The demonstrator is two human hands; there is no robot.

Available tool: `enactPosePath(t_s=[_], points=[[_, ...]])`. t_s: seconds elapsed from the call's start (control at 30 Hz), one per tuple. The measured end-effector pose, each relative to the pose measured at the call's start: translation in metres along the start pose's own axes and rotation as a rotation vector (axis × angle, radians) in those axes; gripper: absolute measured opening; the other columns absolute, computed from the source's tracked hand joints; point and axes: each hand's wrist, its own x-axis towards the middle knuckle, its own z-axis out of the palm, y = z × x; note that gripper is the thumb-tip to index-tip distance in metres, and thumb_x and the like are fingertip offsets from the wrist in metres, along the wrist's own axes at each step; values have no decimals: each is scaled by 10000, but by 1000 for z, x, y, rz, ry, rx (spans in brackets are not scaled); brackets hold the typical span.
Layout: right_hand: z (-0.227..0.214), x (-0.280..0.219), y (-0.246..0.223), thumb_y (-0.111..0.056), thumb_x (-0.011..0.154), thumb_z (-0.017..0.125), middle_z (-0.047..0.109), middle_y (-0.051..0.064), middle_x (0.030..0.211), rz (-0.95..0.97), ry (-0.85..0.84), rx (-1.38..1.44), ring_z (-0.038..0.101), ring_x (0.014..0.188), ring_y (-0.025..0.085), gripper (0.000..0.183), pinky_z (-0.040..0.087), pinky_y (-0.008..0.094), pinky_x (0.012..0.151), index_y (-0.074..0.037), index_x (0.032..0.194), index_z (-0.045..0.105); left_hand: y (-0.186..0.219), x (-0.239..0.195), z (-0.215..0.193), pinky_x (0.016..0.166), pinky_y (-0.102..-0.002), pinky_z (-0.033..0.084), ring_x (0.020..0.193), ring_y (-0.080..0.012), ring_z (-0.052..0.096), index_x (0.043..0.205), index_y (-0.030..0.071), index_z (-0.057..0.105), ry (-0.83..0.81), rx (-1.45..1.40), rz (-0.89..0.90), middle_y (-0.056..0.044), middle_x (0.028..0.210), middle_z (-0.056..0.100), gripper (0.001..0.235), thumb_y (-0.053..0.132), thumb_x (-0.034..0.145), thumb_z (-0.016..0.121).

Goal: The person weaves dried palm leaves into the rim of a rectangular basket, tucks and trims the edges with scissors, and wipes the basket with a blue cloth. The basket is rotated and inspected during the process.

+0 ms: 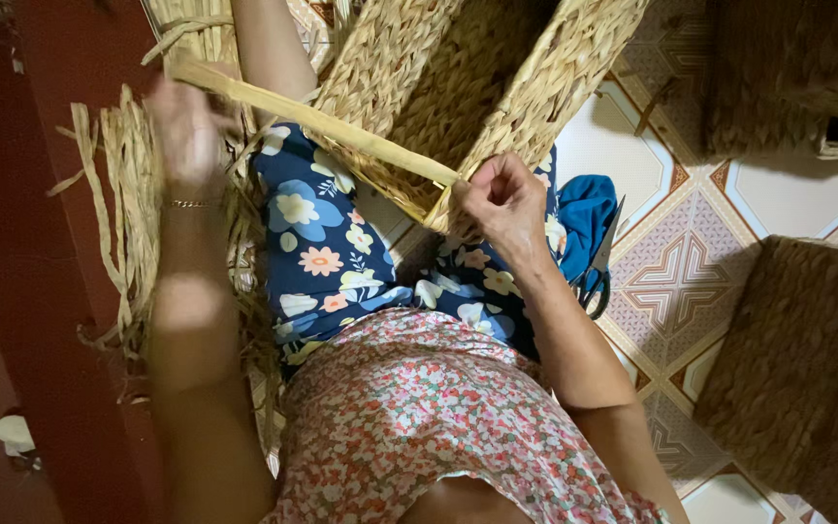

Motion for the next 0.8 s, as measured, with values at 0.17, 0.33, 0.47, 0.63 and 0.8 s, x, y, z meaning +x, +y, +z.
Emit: enactPosePath(t_s=[0.17, 0.33, 0.47, 0.63, 0.8], points=[[1, 0, 2, -7, 905, 742, 585, -58, 744, -15, 9, -47, 526, 640, -1, 186, 440, 182, 564, -58, 883, 565, -42, 20, 182, 802, -427, 635, 1000, -360, 772, 1214, -95, 511, 522, -107, -231, -252, 1154, 654, 242, -19, 986, 484], [1, -3, 6, 8, 916, 704, 581, -63, 748, -2, -5, 23, 512, 638, -3, 149, 411, 182, 565, -58, 936, 573, -46, 28, 251, 758, -363, 673, 868, -262, 764, 1099, -75, 660, 154, -15, -211, -200, 992, 728, 219, -158, 897, 645], [0, -3, 9, 12, 934, 703, 568, -69, 775, -37, -15, 51, 503, 668, -5, 142, 409, 178, 599, -53, 967, 581, -57, 42, 255, 677, -340, 654, 793, -219, 756, 1036, -54, 663, 64, 54, -247, -156, 943, 729, 242, -135, 825, 750], [-1, -5, 12, -37, 960, 746, 590, -62, 772, -1, -9, 70, 515, 659, -1, 163, 411, 178, 579, -47, 954, 583, -70, 43, 248, 653, -280, 618, 776, -168, 730, 1057, -31, 702, -15, 182, -274, -127, 962, 746, 300, -152, 784, 730], [-1, -5, 11, -57, 958, 745, 632, -35, 854, -42, -18, 61, 584, 723, 14, 150, 476, 180, 632, -36, 970, 597, -78, 47, 251, 609, -286, 619, 745, -169, 738, 981, -37, 728, 75, 165, -290, -126, 877, 745, 213, -119, 787, 753]])
